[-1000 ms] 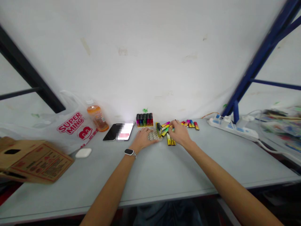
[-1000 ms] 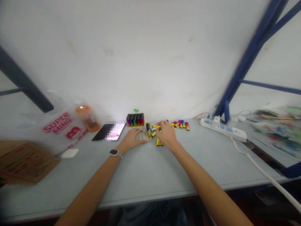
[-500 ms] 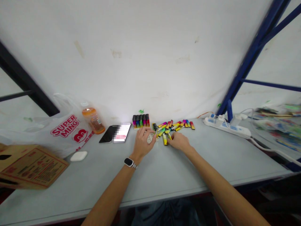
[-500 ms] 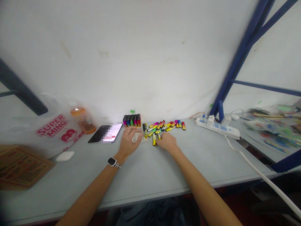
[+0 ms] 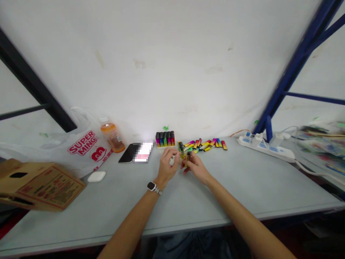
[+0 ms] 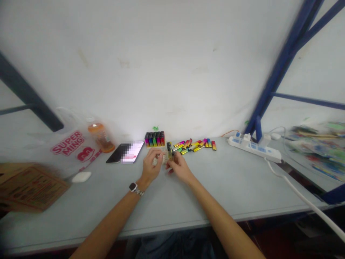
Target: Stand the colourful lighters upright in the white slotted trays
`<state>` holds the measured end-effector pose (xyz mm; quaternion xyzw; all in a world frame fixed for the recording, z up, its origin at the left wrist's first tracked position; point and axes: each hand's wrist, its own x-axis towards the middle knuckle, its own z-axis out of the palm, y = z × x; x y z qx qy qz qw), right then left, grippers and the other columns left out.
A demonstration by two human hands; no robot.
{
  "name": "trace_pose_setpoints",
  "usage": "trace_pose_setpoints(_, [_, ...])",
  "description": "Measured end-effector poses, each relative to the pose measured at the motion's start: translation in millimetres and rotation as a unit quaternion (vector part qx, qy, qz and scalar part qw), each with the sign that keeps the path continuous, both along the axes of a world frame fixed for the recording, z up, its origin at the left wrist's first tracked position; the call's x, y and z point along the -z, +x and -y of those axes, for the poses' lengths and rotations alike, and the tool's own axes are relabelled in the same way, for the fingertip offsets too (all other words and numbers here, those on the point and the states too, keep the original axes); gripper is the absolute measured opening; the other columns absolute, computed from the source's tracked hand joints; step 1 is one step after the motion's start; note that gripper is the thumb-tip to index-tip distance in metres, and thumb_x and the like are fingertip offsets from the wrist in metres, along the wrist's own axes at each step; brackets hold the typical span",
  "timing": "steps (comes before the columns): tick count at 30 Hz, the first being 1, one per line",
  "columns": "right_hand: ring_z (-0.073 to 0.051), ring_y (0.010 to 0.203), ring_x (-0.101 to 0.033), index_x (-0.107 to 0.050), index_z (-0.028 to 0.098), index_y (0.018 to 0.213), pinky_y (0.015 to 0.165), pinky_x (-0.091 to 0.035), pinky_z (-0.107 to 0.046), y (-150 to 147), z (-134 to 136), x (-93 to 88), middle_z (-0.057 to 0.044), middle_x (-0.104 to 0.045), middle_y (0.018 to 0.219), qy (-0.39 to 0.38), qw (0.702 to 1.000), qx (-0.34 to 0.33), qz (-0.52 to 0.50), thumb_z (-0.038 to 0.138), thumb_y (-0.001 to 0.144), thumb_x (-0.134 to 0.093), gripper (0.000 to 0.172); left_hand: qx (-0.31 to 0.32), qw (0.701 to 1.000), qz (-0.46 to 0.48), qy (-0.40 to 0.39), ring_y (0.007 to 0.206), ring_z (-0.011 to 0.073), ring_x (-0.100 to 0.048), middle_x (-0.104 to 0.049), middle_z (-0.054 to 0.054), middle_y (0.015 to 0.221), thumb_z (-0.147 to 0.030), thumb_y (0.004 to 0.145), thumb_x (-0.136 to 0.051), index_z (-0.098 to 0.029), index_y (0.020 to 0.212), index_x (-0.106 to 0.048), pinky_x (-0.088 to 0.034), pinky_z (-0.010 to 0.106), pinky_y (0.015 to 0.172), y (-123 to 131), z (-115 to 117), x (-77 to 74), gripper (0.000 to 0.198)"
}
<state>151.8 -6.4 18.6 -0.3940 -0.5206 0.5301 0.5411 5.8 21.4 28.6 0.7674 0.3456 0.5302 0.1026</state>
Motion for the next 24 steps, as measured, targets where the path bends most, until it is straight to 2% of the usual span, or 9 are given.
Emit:
trace_pose_setpoints(3, [-0.011, 0.044, -0.044, -0.045, 0.023, 0.080, 0.036, -0.032, -0.020, -13, -3, 9.0, 0.007, -0.049, 0.054, -0.031, 0.999, 0.029, -0.001, 0.030, 0.069, -0.054, 0.016, 0.007, 1.000, 0.013, -0.026, 0.081, 0.0168, -0.057, -0.060, 0.005, 0.083, -0.036, 0.097, -0.040, -0.018, 0.081, -0.061, -0.047, 0.029, 0.072, -6, -5, 0.6, 0.031])
trace_pose_setpoints(6, [-0.008, 0.038, -0.034, -0.049, 0.021, 0.073, 0.035, -0.025, -0.022, -15, -3, 16.2, 0.008, -0.044, 0.048, -0.016, 0.999, 0.047, 0.012, 0.031, 0.067, -0.056, 0.014, 0.003, 0.999, 0.015, -0.048, 0.075, 0.0160, -0.056, -0.058, 0.003, 0.076, -0.038, 0.097, -0.038, -0.018, 0.074, -0.061, -0.045, 0.029, 0.069, -13, -10, 1.1, 0.038])
trace_pose_setpoints(11, [-0.008, 0.039, -0.030, -0.052, 0.020, 0.073, 0.037, -0.022, -0.022, -9, 5, 14.8, 0.009, -0.039, 0.047, -0.003, 0.997, 0.079, -0.012, 0.044, 0.071, -0.062, 0.025, -0.041, 0.996, 0.048, -0.067, 0.074, 0.0160, -0.056, -0.059, 0.003, 0.075, -0.040, 0.097, -0.038, -0.019, 0.074, -0.061, -0.044, 0.028, 0.066, -22, -17, 2.7, 0.039])
trace_pose_setpoints(14, [-0.008, 0.041, -0.029, -0.045, 0.021, 0.060, 0.039, -0.021, -0.023, -8, 6, 16.8, 0.007, -0.036, 0.046, 0.010, 0.994, 0.111, -0.004, 0.055, 0.077, -0.058, 0.041, -0.047, 0.994, 0.058, -0.077, 0.072, 0.0156, -0.056, -0.060, 0.003, 0.074, -0.041, 0.096, -0.039, -0.019, 0.073, -0.061, -0.044, 0.027, 0.064, -24, -20, 3.9, 0.039])
trace_pose_setpoints(17, [-0.008, 0.042, -0.029, -0.039, 0.021, 0.050, 0.043, -0.022, -0.024, -8, 3, 24.9, 0.006, -0.033, 0.043, 0.024, 0.987, 0.157, 0.033, 0.058, 0.082, -0.052, 0.050, -0.042, 0.994, 0.050, -0.090, 0.071, 0.0151, -0.056, -0.059, 0.002, 0.073, -0.041, 0.096, -0.039, -0.018, 0.073, -0.061, -0.043, 0.027, 0.063, -23, -21, 5.4, 0.039])
trace_pose_setpoints(24, [-0.010, 0.047, -0.030, -0.041, 0.022, 0.057, 0.047, -0.024, -0.025, -8, -2, 35.9, 0.006, -0.035, 0.048, 0.062, 0.978, 0.188, 0.063, 0.048, 0.083, -0.049, 0.038, -0.025, 0.994, 0.035, -0.101, 0.068, 0.0144, -0.055, -0.058, 0.002, 0.071, -0.041, 0.095, -0.042, -0.017, 0.070, -0.061, -0.042, 0.026, 0.061, -20, -22, 8.1, 0.039])
